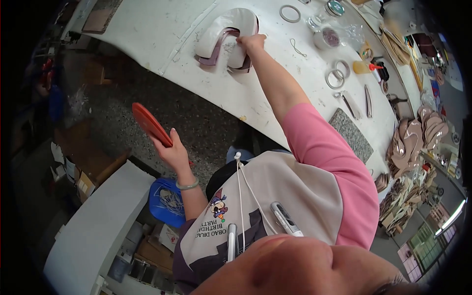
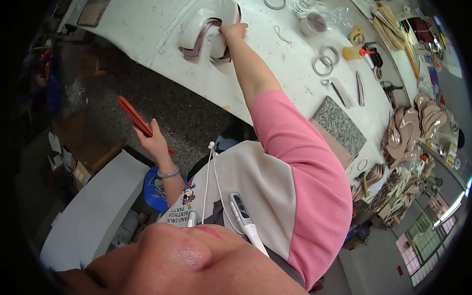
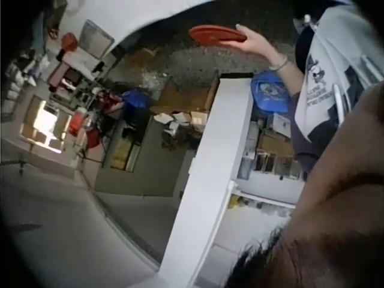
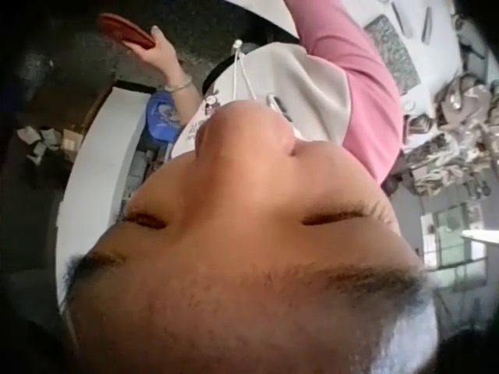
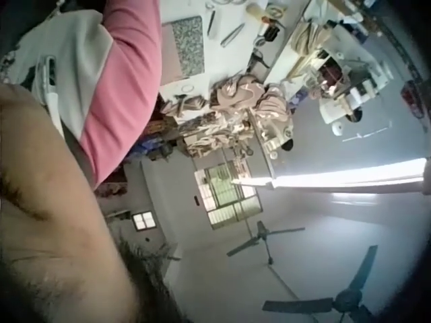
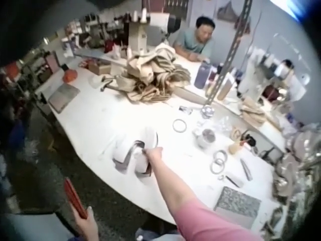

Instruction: Assembling high-heeled shoes by applying adhesive to straps and attaching them to the shoe body.

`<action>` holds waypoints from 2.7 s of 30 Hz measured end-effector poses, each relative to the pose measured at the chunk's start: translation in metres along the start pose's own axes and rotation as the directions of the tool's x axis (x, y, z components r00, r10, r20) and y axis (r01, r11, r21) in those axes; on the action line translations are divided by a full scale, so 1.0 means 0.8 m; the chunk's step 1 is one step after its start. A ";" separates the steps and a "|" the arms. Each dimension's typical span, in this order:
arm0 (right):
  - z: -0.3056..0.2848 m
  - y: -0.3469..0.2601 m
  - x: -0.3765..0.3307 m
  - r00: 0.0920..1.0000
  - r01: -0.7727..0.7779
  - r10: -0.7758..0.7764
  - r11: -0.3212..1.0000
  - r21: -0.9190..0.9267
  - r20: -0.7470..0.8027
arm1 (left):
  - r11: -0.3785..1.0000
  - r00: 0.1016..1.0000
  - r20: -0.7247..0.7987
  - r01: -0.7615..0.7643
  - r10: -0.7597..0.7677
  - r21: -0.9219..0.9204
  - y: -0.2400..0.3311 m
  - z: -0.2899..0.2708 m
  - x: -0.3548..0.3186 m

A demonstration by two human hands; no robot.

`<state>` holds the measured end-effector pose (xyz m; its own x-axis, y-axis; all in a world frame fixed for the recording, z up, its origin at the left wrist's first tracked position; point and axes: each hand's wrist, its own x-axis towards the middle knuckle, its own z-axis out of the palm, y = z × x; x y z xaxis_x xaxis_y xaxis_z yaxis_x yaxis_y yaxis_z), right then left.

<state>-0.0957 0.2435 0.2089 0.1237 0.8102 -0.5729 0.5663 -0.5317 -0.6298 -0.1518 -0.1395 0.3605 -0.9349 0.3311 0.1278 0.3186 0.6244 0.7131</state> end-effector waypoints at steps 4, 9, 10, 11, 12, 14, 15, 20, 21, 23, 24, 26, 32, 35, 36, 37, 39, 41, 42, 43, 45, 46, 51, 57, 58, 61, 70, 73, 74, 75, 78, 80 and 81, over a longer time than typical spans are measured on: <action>-0.034 0.029 -0.019 0.963 -0.019 -0.135 0.828 0.560 0.233 | 0.976 0.980 0.072 -0.192 0.185 0.101 0.030 0.031 0.025; -0.217 0.085 -0.140 0.955 0.090 -0.224 0.846 0.526 0.196 | 0.865 0.868 0.139 -0.491 0.476 0.100 0.066 0.131 0.045; -0.251 0.105 -0.163 0.965 0.081 -0.200 0.845 0.529 0.171 | 0.887 0.879 0.211 -0.453 0.427 0.093 0.082 0.152 0.045; -0.284 0.122 -0.185 0.973 0.071 -0.175 0.844 0.532 0.148 | 0.868 0.858 0.224 -0.489 0.462 0.081 0.089 0.177 0.046; -0.318 0.139 -0.205 0.960 0.059 -0.200 0.828 0.558 0.196 | 0.852 0.839 0.233 -0.519 0.492 0.071 0.094 0.202 0.047; -0.380 0.162 -0.239 0.955 0.029 -0.185 0.836 0.548 0.232 | 0.865 0.779 0.458 -0.500 0.428 0.043 0.114 0.246 0.058; -0.407 0.174 -0.256 0.964 0.025 -0.168 0.832 0.554 0.208 | 0.859 0.760 0.478 -0.512 0.440 0.023 0.109 0.266 0.054; -0.469 0.233 -0.305 0.907 -0.084 -0.277 0.619 0.781 0.318 | 0.696 0.418 0.588 -0.603 0.692 -0.390 0.164 0.288 -0.029; -0.469 0.252 -0.297 0.865 -0.085 -0.360 0.582 0.809 0.350 | 0.801 0.114 0.816 0.156 0.567 -0.578 0.164 0.292 -0.066; -0.471 0.274 -0.293 0.823 -0.104 -0.426 0.538 0.836 0.376 | 0.546 -0.394 0.730 0.837 0.558 0.034 0.173 0.279 -0.129; -0.466 0.278 -0.294 0.833 -0.115 -0.411 0.529 0.841 0.372 | 0.491 -0.499 0.685 0.840 0.532 0.231 0.185 0.255 -0.151; -0.469 0.272 -0.296 0.892 -0.063 -0.293 0.674 0.736 0.345 | 0.448 -0.537 0.495 0.844 0.684 0.296 0.209 0.214 -0.163; -0.452 0.305 -0.311 0.941 0.339 -0.329 0.910 0.238 -0.081 | 0.560 -0.588 0.579 0.789 0.565 0.254 0.211 0.181 -0.184; -0.460 0.278 -0.335 0.855 0.509 -0.482 0.851 0.128 -0.194 | 0.669 -0.520 0.682 0.741 0.515 0.060 0.225 0.170 -0.190; -0.464 0.265 -0.351 0.798 0.578 -0.550 0.814 0.058 -0.247 | 0.716 -0.481 0.720 0.698 0.500 -0.031 0.231 0.162 -0.191; -0.465 0.256 -0.363 0.732 0.639 -0.615 0.769 -0.019 -0.292 | 0.757 -0.437 0.754 0.642 0.491 -0.120 0.236 0.155 -0.192; -0.462 0.245 -0.382 0.780 0.598 -0.565 0.800 0.052 -0.269 | 0.796 -0.437 0.766 0.585 0.471 -0.155 0.250 0.143 -0.198; -0.459 0.236 -0.389 0.854 0.519 -0.496 0.834 0.189 -0.156 | 0.841 -0.380 0.811 0.488 0.444 -0.232 0.261 0.135 -0.203; -0.461 0.234 -0.391 0.880 0.473 -0.466 0.844 0.253 -0.092 | 0.859 -0.346 0.831 0.436 0.436 -0.269 0.265 0.133 -0.205; -0.464 0.230 -0.394 0.879 0.476 -0.466 0.841 0.257 -0.102 | 0.862 -0.352 0.828 0.429 0.437 -0.272 0.267 0.130 -0.205; -0.470 0.222 -0.398 0.879 0.474 -0.472 0.854 0.212 -0.064 | 0.884 -0.361 0.823 0.338 0.438 -0.323 0.271 0.125 -0.204; -0.472 0.219 -0.399 0.879 0.473 -0.474 0.860 0.190 -0.043 | 0.892 -0.364 0.822 0.292 0.438 -0.346 0.272 0.123 -0.204; -0.444 0.228 -0.393 0.811 0.581 -0.548 0.796 0.170 -0.206 | 0.880 -0.341 0.816 0.268 0.466 -0.391 0.277 0.114 -0.206; -0.456 0.230 -0.398 0.940 0.306 -0.328 0.696 0.649 -0.092 | 0.835 -0.477 0.753 0.523 0.454 -0.172 0.276 0.123 -0.193; -0.454 0.235 -0.394 0.941 0.306 -0.325 0.696 0.649 -0.094 | 0.836 -0.480 0.751 0.522 0.453 -0.171 0.275 0.127 -0.190; -0.432 0.270 -0.368 0.860 0.450 -0.420 0.359 0.818 -0.289 | 0.734 -0.611 0.721 0.645 0.326 0.214 0.261 0.143 -0.180; -0.476 0.519 -0.418 0.917 0.004 -0.384 0.280 0.960 0.109 | 0.626 -0.512 0.814 0.738 0.275 0.252 0.278 0.170 -0.165; -0.480 0.603 -0.488 0.961 -0.205 0.206 0.978 -0.026 0.186 | 0.648 -0.352 0.912 0.749 0.209 0.141 0.285 0.157 -0.155; -0.479 0.588 -0.497 0.957 -0.222 0.240 0.967 -0.122 0.163 | 0.688 -0.324 0.920 0.721 0.222 0.088 0.281 0.158 -0.153; -0.482 0.573 -0.502 0.954 -0.237 0.270 0.946 -0.219 0.133 | 0.723 -0.296 0.925 0.690 0.239 0.034 0.278 0.162 -0.153; -0.489 0.545 -0.496 0.943 -0.274 0.330 0.828 -0.490 0.030 | 0.779 -0.219 0.938 0.623 0.268 -0.077 0.266 0.163 -0.143; -0.467 0.431 -0.445 0.961 0.104 -0.111 0.994 -0.042 -0.253 | 0.722 -0.319 0.900 0.691 0.296 0.008 0.262 0.159 -0.134; -0.456 0.376 -0.420 0.897 0.307 -0.267 0.950 0.059 -0.353 | 0.689 -0.359 0.879 0.723 0.315 0.049 0.258 0.157 -0.127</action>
<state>0.3308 -0.0990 0.4034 0.2469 0.9557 -0.1602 0.5275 -0.2713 -0.8050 0.0288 0.0443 0.4081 0.5736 0.6991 -0.4269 -0.4489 0.7042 0.5501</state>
